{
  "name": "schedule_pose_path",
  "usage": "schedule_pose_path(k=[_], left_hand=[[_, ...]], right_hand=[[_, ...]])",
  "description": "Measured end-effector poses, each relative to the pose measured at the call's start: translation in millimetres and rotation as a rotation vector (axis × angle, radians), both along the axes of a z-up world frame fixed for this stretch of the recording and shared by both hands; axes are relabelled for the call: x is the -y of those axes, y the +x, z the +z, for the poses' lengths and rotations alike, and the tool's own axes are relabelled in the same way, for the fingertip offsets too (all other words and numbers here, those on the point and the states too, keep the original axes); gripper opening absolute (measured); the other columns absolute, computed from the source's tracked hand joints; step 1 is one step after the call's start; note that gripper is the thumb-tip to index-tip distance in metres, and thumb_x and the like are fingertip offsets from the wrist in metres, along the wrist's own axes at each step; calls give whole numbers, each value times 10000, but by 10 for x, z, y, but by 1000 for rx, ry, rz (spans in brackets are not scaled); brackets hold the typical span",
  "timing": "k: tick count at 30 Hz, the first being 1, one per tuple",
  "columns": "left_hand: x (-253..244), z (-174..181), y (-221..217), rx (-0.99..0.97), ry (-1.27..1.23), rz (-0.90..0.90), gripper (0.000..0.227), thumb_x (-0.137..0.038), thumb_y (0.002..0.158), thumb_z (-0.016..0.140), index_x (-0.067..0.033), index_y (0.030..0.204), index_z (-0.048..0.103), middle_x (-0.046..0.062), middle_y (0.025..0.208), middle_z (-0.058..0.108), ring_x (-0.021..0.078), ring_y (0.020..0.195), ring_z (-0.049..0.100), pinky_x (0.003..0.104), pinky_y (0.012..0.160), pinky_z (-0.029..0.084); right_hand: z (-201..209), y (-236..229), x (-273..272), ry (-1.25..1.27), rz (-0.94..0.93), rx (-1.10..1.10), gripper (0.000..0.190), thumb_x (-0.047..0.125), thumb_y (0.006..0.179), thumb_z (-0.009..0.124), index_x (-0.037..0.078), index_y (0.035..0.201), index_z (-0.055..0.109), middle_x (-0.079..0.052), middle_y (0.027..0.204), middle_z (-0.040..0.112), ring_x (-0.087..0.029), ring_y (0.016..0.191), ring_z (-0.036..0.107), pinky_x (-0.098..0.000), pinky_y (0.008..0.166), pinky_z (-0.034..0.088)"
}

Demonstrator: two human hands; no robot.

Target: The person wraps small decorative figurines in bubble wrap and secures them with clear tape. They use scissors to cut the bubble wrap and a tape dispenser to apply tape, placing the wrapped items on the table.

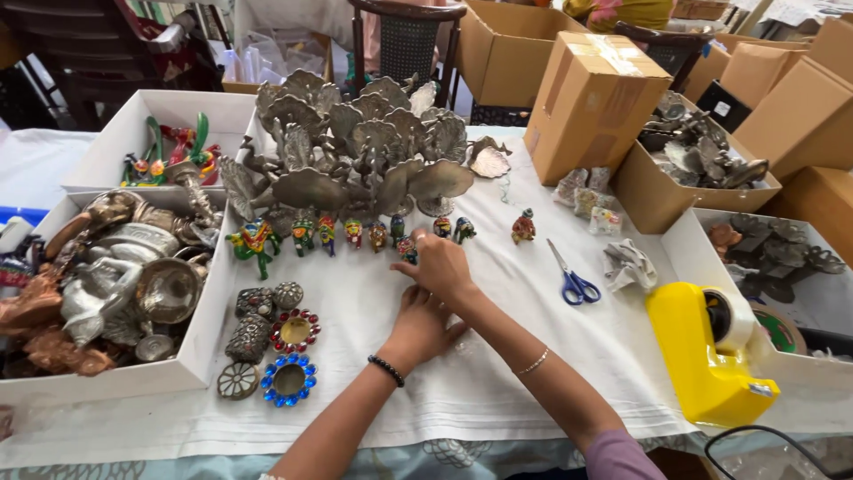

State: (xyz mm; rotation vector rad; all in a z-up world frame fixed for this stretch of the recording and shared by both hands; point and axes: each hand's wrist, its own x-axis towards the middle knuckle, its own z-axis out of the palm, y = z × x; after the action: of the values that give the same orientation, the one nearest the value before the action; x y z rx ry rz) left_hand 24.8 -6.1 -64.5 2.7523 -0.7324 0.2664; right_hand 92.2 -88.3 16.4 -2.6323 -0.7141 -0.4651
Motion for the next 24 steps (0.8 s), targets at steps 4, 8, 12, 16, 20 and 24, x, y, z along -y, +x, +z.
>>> schedule_pose_path(k=[4,8,12,16,20,24], left_hand=[[12,-45,-26,23,-38,0,654,-568,957,530,-68,1373,594,184,1464,493,391,1406,371,545,1166,247],[28,-59,4,57,-42,6,706,-597,973,514,-64,1437,530,215,1503,445,422,1415,334,565,1146,235],[50,-90,-5,95,-107,-3,705,-602,969,494,-106,1470,504,203,1565,387,424,1451,287,586,1141,221],[26,-34,-44,81,-122,5,698,-600,968,495,-120,1475,505,190,1589,367,411,1464,284,586,1154,215],[18,109,-105,31,-74,-1,622,-592,973,497,-78,1287,654,180,1623,342,391,1495,257,573,1177,199],[7,157,-115,-41,0,3,668,-601,981,474,-19,986,802,176,1643,326,378,1520,207,550,1196,174]], right_hand=[[-98,215,-135,-74,-192,-118,689,415,739,870,-23,1190,587,-229,983,710,-387,889,721,-464,717,588],[-139,411,-50,-58,-270,-226,498,259,735,828,13,1118,625,-230,946,728,-404,903,721,-473,776,581],[-91,655,180,109,-229,-331,308,304,748,791,43,910,771,-186,794,757,-305,751,751,-391,736,588],[74,878,191,410,-165,-558,314,347,798,720,35,840,731,-106,707,747,-188,583,737,-322,555,600],[158,970,142,402,-197,-640,346,305,793,697,-30,710,719,-99,625,725,-137,493,687,-285,456,520],[171,1024,23,357,-218,-686,366,293,785,690,-35,622,706,-95,586,716,-159,462,651,-286,438,489]])
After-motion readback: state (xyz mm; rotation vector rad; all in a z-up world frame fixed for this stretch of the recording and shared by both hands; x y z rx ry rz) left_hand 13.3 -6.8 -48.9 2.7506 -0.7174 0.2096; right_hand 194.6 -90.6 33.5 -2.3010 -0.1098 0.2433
